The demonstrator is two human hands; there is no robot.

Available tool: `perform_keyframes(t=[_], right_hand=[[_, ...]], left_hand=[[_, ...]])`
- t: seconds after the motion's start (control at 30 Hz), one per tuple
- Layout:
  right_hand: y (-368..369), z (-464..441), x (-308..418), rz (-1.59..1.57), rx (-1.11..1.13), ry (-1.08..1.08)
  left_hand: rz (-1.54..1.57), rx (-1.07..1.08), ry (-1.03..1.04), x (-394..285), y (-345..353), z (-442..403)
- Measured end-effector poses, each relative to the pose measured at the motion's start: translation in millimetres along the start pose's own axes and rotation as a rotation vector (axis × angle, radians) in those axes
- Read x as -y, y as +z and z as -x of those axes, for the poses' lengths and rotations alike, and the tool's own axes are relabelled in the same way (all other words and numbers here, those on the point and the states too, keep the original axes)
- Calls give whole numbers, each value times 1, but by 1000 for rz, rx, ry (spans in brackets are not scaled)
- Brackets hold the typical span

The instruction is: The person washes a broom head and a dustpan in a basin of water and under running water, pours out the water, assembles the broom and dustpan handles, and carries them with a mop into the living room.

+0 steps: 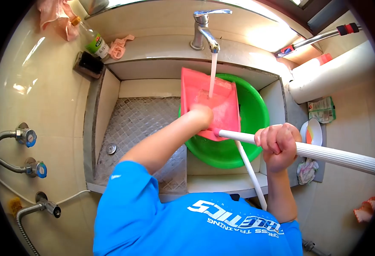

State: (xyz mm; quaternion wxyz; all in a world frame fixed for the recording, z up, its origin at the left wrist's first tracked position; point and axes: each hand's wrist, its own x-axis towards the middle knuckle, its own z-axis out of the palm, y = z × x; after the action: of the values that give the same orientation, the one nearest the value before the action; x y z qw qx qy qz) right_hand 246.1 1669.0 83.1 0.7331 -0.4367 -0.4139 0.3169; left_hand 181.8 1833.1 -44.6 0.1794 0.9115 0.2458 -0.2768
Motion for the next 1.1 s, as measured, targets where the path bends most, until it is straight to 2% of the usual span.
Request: perform_keyframes(t=[0.07, 0.13, 0.17, 0.2, 0.27, 0.3, 0.37, 0.4, 0.47, 0.53, 0.6, 0.63, 0.73, 0.77, 0.83, 0.87, 0.93, 0.97, 1.1], right_hand=[[-7, -1, -2, -50, 52, -2], [-4, 3, -7, 4, 81, 36], [-4, 4, -6, 1, 103, 33], [-7, 8, -6, 4, 107, 41], [-13, 6, -7, 9, 103, 45], [-15, 6, -6, -10, 79, 79], [-23, 7, -8, -68, 35, 98], [-27, 9, -9, -135, -13, 120], [-24, 13, -12, -65, 33, 80], [-21, 12, -12, -28, 87, 47], [-22, 13, -13, -43, 75, 46], [-23, 14, -13, -50, 59, 48], [-24, 15, -13, -22, 48, 25], [-26, 17, -12, -26, 42, 25], [-32, 16, -11, -35, -25, 54], [-31, 16, -12, -40, -26, 52], [-29, 16, -13, -4, -38, 41], [-29, 16, -14, 4, -40, 33], [-30, 23, -15, 7, -8, -15]], left_hand=[[71, 429, 426, -6, 19, -34], [-22, 322, 721, -17, 41, -52], [-88, 218, 711, -26, 40, -55], [-79, 217, 713, -32, 41, -64], [456, -61, 391, -33, 33, -95], [462, -66, 391, -28, 28, -101], [-157, -412, 397, -20, 17, -114], [-152, -420, 400, -19, 24, -125], [-119, -609, 208, -20, 44, -152], [-236, -519, 238, -33, 40, -124], [-458, -379, 439, -36, 47, -112], [-460, -378, 434, -33, 50, -108], [-614, -84, 680, -10, 62, -89], [-618, -77, 682, 0, 61, -83], [-508, -36, 472, 19, 39, -63], [-512, -34, 469, 18, 27, -53], [-584, -9, 126, 12, 9, -36], [-523, -114, -102, 14, 22, -49], [-412, -205, -240, 0, 51, -51]])
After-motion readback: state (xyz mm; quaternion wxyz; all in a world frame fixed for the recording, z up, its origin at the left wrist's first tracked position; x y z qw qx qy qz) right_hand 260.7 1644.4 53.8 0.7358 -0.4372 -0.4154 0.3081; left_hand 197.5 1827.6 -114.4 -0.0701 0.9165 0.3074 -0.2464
